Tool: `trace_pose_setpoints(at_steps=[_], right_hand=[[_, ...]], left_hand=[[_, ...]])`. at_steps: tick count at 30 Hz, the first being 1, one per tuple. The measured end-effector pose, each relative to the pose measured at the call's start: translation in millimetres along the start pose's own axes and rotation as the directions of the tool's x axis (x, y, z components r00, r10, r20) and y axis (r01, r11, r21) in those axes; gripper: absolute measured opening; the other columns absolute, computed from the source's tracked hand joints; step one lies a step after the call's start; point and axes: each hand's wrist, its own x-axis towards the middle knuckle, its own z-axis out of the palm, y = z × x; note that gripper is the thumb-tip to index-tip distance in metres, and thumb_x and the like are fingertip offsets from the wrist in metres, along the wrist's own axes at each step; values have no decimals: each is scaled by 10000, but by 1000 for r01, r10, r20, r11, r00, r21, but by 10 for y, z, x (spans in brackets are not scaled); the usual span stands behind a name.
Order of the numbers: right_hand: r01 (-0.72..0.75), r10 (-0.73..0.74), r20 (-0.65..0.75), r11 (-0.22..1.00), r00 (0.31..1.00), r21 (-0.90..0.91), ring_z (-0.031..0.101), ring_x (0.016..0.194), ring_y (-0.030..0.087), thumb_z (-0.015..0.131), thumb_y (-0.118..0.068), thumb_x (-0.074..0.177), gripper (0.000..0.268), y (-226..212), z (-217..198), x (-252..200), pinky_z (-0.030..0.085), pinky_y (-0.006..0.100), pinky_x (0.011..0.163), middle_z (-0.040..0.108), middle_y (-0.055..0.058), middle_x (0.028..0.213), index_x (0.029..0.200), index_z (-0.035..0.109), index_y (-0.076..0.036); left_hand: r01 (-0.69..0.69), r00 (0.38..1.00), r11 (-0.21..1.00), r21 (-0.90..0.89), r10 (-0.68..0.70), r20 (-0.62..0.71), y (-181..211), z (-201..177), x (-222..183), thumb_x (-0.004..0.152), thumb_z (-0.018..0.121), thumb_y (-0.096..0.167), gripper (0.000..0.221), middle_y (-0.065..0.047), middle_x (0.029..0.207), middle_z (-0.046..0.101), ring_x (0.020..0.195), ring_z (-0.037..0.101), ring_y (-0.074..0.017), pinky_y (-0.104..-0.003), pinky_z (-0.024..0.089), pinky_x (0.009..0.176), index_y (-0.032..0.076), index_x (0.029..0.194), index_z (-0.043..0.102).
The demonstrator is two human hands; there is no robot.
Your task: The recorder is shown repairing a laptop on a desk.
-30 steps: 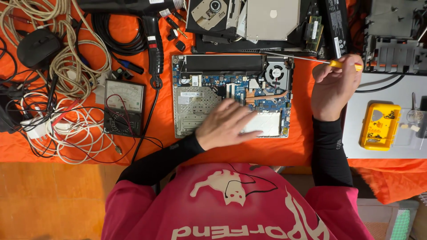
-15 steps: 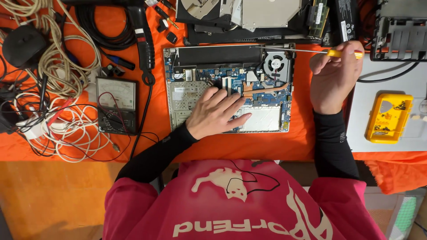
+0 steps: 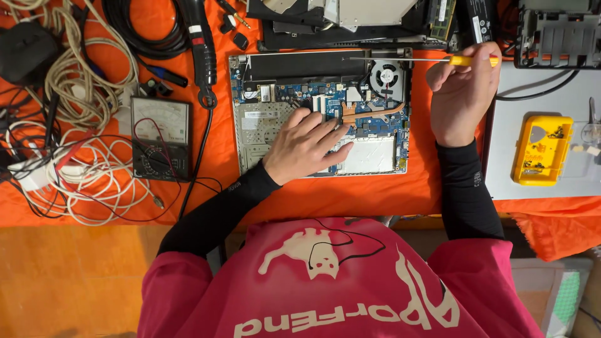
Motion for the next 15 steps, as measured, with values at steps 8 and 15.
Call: trace_pose_setpoints(at_steps=[8, 15], right_hand=[[8, -8, -5, 1000, 1000, 18, 458, 640, 213, 461, -307, 1264, 262, 26, -11, 32, 389, 317, 663, 545, 143, 797, 1183, 458, -59], [7, -7, 5, 1000, 1000, 26, 466, 653, 197, 472, -294, 1249, 244, 41, -35, 31, 393, 312, 668, 557, 132, 811, 1176, 481, -61]], left_hand=[[102, 993, 994, -48, -99, 62, -506, -259, 5, 1039, 757, 318, 214, 27, 700, 670, 743, 520, -133, -372, 390, 881, 132, 941, 795], [302, 903, 951, -71, -262, 341, -807, -687, 34, 966, 793, 449, 387, 10, 735, 632, 800, 533, -151, -374, 382, 950, 142, 1202, 802]])
